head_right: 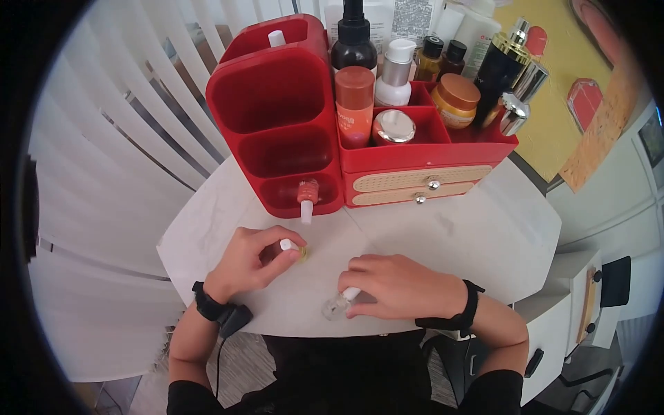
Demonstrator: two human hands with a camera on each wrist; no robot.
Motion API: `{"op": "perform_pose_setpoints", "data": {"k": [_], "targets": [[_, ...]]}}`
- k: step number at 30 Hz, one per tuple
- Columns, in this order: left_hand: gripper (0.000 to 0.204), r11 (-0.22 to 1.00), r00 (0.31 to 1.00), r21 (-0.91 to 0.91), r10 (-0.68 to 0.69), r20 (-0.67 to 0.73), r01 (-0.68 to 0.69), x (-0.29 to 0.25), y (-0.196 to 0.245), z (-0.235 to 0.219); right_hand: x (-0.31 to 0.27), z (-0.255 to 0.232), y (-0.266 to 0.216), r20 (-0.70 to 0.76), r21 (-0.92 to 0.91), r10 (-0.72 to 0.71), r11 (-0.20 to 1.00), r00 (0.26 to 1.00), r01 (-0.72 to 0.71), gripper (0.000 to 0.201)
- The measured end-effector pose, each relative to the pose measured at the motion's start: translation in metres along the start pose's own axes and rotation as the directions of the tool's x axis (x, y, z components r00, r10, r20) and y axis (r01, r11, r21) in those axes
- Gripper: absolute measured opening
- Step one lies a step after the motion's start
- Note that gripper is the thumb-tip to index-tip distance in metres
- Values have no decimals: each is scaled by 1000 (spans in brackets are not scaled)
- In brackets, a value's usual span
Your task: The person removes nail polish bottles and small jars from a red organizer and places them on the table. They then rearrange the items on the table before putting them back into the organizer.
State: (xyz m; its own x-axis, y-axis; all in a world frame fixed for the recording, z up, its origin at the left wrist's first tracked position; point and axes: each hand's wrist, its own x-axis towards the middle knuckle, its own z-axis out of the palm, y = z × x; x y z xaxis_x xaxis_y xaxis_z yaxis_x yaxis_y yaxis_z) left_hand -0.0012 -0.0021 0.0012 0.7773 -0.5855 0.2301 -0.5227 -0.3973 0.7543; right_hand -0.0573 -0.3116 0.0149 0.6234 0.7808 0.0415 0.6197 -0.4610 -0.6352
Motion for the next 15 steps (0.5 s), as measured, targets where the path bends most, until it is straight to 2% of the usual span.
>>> {"op": "perform_pose_setpoints", "data": {"k": [4,6,9,13,15], "targets": [[14,1000,999,17,23,27,-24,-1,2,-3,4,-7,-8,-109,-77,39,996,993,-47,26],[15,999,999,24,30,29,-31,-1,5,-3,8,-11,-19,-256,-271,5,960,967,-77,20],[18,998,999,49,38,36,-39,0,7,-5,19,-17,-32,-275,-351,13,930,961,-113,17],[24,992,997,116,43,65,-51,0,7,-6,43,-6,-28,-335,-294,-31,953,942,-73,17],[25,987,996,148,46,74,-56,-1,7,-8,51,5,-20,-405,-135,-12,990,914,-46,20]]}}
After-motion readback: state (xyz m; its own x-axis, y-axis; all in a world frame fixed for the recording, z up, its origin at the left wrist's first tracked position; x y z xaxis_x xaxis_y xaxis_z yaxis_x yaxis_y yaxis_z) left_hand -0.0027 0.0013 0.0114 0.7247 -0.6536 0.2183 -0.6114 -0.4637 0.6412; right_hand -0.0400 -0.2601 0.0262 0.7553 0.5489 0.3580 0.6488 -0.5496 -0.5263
